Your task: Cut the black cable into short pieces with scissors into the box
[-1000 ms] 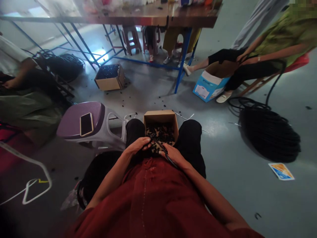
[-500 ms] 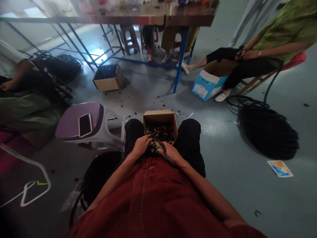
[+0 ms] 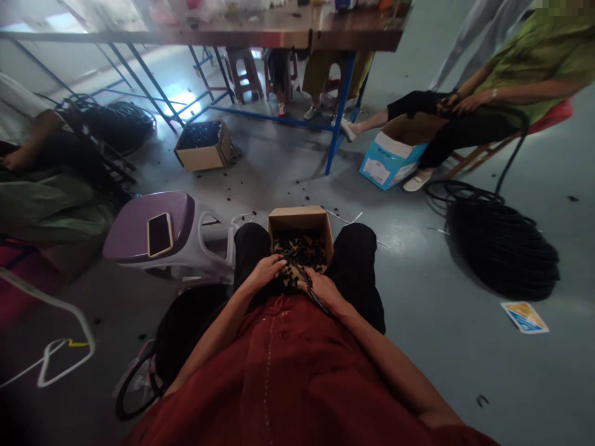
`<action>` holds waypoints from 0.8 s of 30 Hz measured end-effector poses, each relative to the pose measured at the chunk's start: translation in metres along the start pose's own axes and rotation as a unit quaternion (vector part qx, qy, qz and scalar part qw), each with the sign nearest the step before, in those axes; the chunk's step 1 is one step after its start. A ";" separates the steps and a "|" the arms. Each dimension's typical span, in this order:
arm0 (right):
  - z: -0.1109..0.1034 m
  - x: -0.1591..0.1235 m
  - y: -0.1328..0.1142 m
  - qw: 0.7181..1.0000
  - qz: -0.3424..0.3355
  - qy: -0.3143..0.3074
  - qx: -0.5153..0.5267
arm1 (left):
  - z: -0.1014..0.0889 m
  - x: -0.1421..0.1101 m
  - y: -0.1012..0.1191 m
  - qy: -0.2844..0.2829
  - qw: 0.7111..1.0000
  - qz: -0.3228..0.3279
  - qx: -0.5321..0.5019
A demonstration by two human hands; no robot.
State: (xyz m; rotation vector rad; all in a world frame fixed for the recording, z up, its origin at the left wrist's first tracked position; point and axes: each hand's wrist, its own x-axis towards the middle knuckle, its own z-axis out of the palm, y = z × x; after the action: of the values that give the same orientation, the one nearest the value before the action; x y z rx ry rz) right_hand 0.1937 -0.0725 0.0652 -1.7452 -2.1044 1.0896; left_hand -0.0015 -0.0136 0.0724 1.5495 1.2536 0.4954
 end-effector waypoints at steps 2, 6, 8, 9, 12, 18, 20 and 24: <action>0.001 0.000 0.002 1.000 0.006 -0.004 0.003 | 0.001 0.001 -0.002 0.001 1.000 -0.003 0.000; 0.002 -0.001 0.002 1.000 0.006 -0.005 0.006 | 0.000 0.001 -0.002 -0.016 1.000 -0.016 -0.007; 0.002 -0.001 0.001 1.000 0.008 -0.004 0.008 | -0.003 0.000 -0.001 -0.038 0.999 -0.023 -0.027; 0.002 -0.001 0.001 1.000 0.009 -0.004 0.009 | -0.006 0.000 0.000 -0.052 0.998 -0.024 -0.038; 0.002 -0.001 0.000 1.000 0.009 -0.001 0.009 | -0.013 -0.001 0.002 -0.099 0.993 -0.024 -0.064; 0.005 -0.001 0.002 1.000 -0.006 0.007 0.001 | -0.021 -0.002 -0.001 -0.157 0.982 -0.050 -0.092; 0.006 -0.001 0.003 1.000 -0.006 0.009 -0.001 | -0.020 -0.003 0.000 -0.147 0.984 -0.048 -0.083; 0.007 0.000 0.005 1.000 0.002 0.016 -0.005 | -0.016 -0.006 0.003 -0.154 0.986 -0.019 -0.056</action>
State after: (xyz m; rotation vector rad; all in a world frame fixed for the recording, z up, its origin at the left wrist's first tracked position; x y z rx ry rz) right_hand 0.1940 -0.0752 0.0568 -1.7593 -2.0938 1.0465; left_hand -0.0153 -0.0111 0.0831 1.4400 0.9992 0.2832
